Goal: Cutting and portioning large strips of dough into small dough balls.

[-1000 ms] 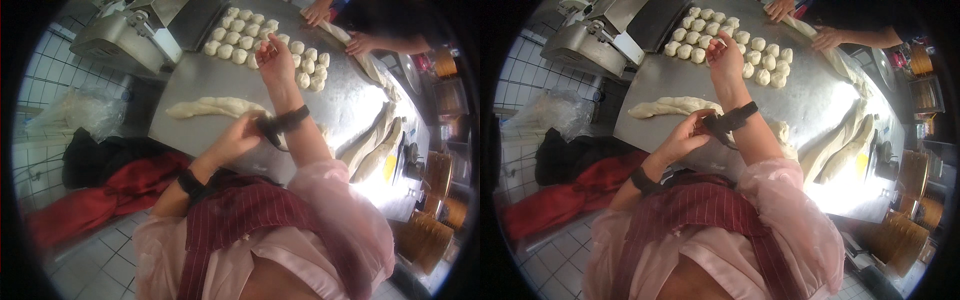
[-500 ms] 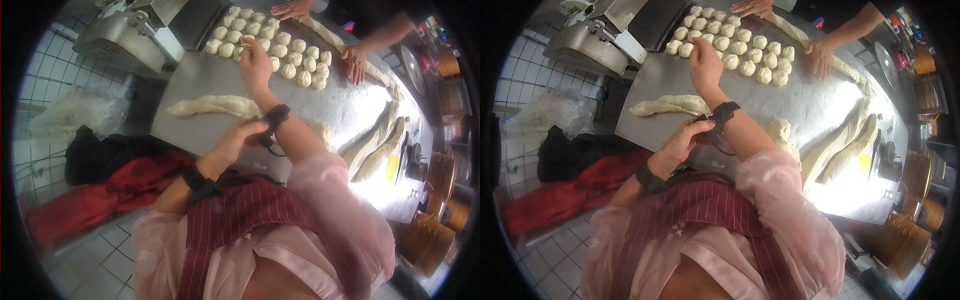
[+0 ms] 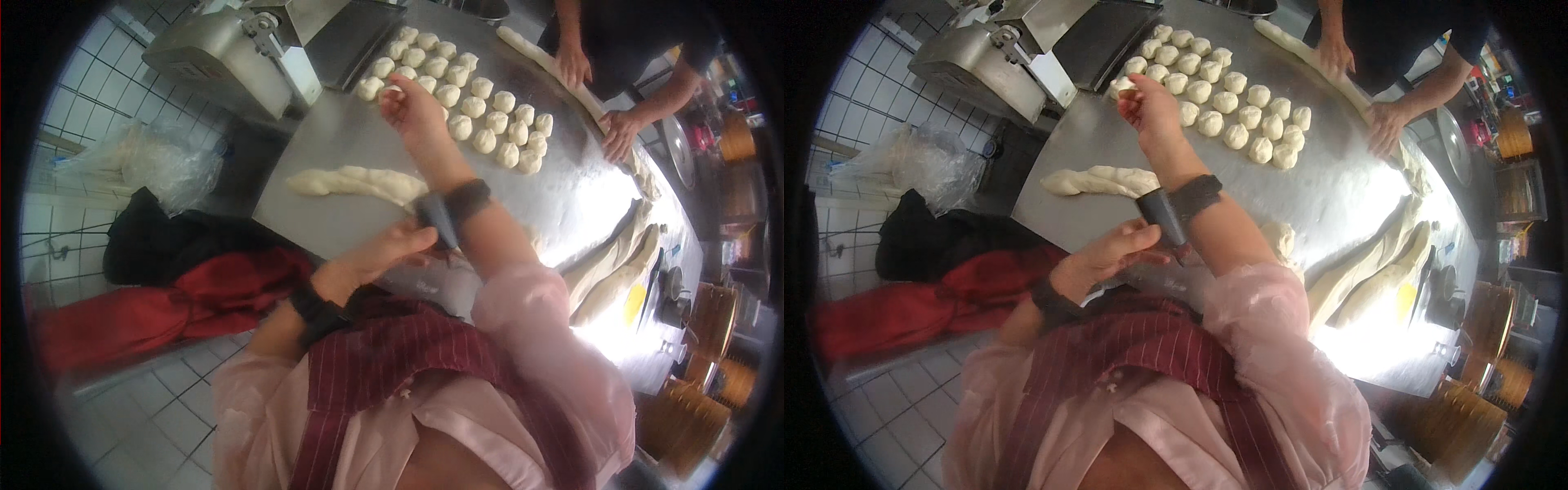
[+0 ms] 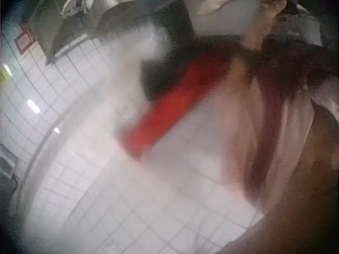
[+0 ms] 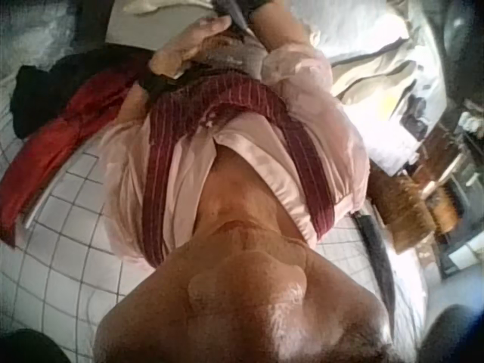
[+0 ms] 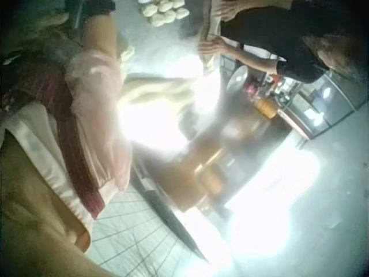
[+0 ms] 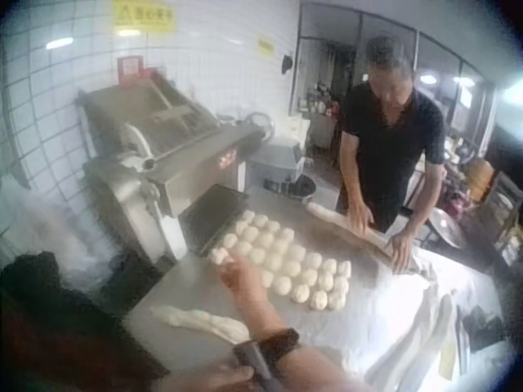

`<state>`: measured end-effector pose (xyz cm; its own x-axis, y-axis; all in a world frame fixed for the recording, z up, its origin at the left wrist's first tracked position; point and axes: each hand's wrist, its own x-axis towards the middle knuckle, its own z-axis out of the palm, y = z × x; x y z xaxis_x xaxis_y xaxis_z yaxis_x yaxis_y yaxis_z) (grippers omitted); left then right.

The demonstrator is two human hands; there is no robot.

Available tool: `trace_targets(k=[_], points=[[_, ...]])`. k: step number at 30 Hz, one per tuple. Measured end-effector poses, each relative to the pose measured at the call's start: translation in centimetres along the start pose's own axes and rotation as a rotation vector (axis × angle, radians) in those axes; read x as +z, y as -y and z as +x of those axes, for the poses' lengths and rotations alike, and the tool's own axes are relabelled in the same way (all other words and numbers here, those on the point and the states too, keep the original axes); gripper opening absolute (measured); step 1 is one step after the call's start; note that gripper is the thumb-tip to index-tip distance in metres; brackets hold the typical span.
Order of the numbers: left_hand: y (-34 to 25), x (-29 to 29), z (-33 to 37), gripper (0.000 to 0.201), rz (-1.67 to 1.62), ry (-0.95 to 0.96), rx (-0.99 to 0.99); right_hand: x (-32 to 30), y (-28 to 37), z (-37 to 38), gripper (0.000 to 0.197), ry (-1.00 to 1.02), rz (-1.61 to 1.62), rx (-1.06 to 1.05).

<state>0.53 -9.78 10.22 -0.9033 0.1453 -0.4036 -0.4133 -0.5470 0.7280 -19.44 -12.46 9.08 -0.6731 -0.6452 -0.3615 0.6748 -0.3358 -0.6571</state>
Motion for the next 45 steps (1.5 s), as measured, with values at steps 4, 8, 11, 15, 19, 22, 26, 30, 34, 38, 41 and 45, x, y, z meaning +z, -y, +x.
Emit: trace_targets(k=[4,8,11,15,19,22,26,30,34,38,41,45], points=[[-0.2,-3.0,-0.1,0.043,0.064,-0.068,0.171,-1.0,1.9,-0.7,0.014,-0.002,0.405,0.127],[-0.7,-1.3,1.1,0.042,0.327,-0.168,0.391,-1.3,1.6,-1.3,0.014,0.042,0.427,0.127],[-0.4,-0.2,1.8,0.042,0.466,-0.082,0.541,-3.4,0.0,0.2,0.013,0.108,0.573,0.156],[0.9,-0.2,0.4,0.040,0.574,-0.188,0.440,-3.8,-1.8,-0.2,0.012,0.080,0.615,0.219],[3.0,-1.8,-0.3,0.038,0.571,-0.189,0.387,-3.7,-4.1,-1.1,0.012,0.044,0.587,0.220],[4.3,-3.4,-0.9,0.029,0.894,0.157,0.143,-3.6,-5.0,-1.9,0.015,0.042,0.497,0.180],[2.7,-8.3,-2.2,0.021,1.054,-0.411,0.294,-3.8,-5.6,-2.4,0.026,0.017,-0.242,-0.139],[-1.5,-16.0,-1.0,0.023,1.520,-0.748,0.820,-6.4,-7.4,-3.4,0.032,-0.163,-1.733,-0.917],[-1.1,-19.8,0.3,0.044,1.705,-0.700,0.489,-5.4,-11.2,-7.0,0.039,-0.096,-2.031,-0.778],[0.5,-19.1,-4.6,0.042,1.681,-0.303,0.610,-6.1,-13.4,-13.7,0.046,0.089,-1.924,-0.661],[2.0,-19.7,-7.1,0.042,1.700,-0.191,0.679,-7.4,-13.7,-15.5,0.050,0.292,-2.070,-0.676],[-1.0,-21.1,-2.4,0.044,1.923,-0.412,0.482,-4.5,-12.3,-8.2,0.054,0.024,-2.061,-0.576]])
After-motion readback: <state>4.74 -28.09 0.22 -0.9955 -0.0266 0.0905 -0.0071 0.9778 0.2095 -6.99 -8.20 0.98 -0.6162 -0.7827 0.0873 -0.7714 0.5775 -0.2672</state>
